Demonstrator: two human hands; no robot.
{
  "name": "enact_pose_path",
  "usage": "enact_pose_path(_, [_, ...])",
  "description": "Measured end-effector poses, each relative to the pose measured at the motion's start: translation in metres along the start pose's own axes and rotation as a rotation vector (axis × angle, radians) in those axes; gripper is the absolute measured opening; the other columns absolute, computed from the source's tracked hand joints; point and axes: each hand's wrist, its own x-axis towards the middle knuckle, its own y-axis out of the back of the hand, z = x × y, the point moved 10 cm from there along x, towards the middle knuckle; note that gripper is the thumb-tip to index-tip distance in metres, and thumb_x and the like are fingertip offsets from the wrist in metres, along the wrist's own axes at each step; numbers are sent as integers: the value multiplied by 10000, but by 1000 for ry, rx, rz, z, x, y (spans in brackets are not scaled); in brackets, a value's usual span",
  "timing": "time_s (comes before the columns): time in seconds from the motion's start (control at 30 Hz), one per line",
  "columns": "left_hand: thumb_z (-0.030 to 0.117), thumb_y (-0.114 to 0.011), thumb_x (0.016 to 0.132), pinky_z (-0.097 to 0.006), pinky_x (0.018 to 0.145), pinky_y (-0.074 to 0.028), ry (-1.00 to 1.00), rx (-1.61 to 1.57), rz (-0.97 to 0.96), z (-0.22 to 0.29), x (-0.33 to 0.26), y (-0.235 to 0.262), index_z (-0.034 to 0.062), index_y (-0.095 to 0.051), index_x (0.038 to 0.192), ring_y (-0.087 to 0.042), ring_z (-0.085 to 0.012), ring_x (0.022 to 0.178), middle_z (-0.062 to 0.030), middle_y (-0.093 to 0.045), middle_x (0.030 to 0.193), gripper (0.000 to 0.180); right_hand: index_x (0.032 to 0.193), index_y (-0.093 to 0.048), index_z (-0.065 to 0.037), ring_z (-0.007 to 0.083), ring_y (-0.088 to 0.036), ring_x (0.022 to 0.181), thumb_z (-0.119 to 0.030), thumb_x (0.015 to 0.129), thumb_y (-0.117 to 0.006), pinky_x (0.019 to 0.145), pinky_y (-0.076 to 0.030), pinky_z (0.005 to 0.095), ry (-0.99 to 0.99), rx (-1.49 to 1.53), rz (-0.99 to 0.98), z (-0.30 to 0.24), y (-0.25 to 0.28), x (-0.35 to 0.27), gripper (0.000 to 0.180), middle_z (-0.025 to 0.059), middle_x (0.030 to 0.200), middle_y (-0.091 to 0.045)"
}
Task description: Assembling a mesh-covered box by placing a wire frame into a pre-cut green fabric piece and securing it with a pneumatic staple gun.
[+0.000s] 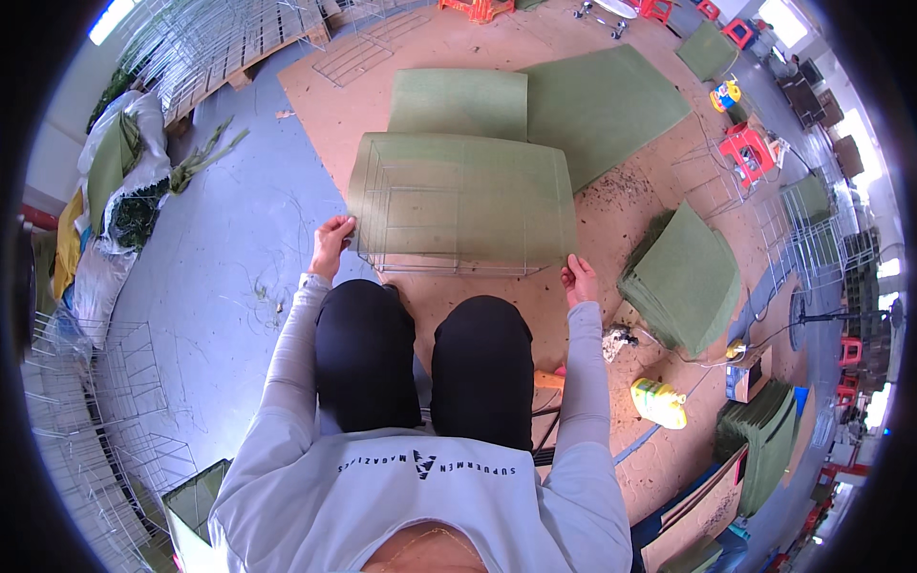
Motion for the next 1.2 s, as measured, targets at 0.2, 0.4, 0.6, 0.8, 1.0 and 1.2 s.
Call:
enact_pose_path(0.2, [151, -643, 750, -212, 457, -365, 127, -41, 21, -23, 52, 2, 57, -626, 787, -477, -58, 517, 22, -555, 628, 103, 821, -550, -108, 66, -536, 560, -153, 799, -614, 455, -407, 180, -24, -87, -88, -18, -30, 14, 81, -37, 657, -546])
enact_pose_path(0.4, [145, -636, 755, -218, 434, -345, -319, -30, -94, 148, 133, -66, 28, -624, 744, -458, -70, 494, 2, -552, 617, 118, 805, -558, -96, 72, -532, 592, -159, 790, -623, 484, -403, 189, 360, -30, -82, -186, -111, 67, 91, -32, 657, -543])
enact_pose_path(0.6, [100, -633, 752, -215, 437, -344, -142, 49, -85, 88, 119, -43, 9, -630, 798, -449, -63, 505, 18, -549, 639, 102, 773, -568, -116, 69, -528, 566, -163, 784, -629, 508, -412, 189, 176, -282, -208, -113, -73, 45, 78, -35, 655, -554])
enact_pose_path(0.8, [135, -626, 771, -170, 457, -339, 11, -55, -119, 10, 62, -22, 13, -616, 829, -458, -37, 520, 37, -543, 652, 135, 752, -565, -122, 31, -514, 513, -146, 780, -638, 441, -376, 152, 34, -235, -1, -25, -17, 13, 81, -53, 609, -546])
enact_pose_path(1.0, [156, -621, 783, -168, 473, -343, -4, -149, -48, -17, 43, 1, 27, -617, 848, -466, -34, 546, 40, -554, 678, 144, 768, -570, -123, 31, -495, 497, -141, 777, -641, 443, -377, 155, 68, -226, 9, -12, -15, 15, 74, -57, 617, -536])
enact_pose_path(1.2, [153, -609, 795, -179, 489, -373, 63, -95, -72, -33, 23, -11, 27, -614, 830, -487, -44, 555, 26, -566, 689, 130, 800, -577, -112, 36, -491, 502, -128, 777, -640, 443, -378, 155, 58, -223, 28, -5, 6, 10, 69, -46, 615, -533])
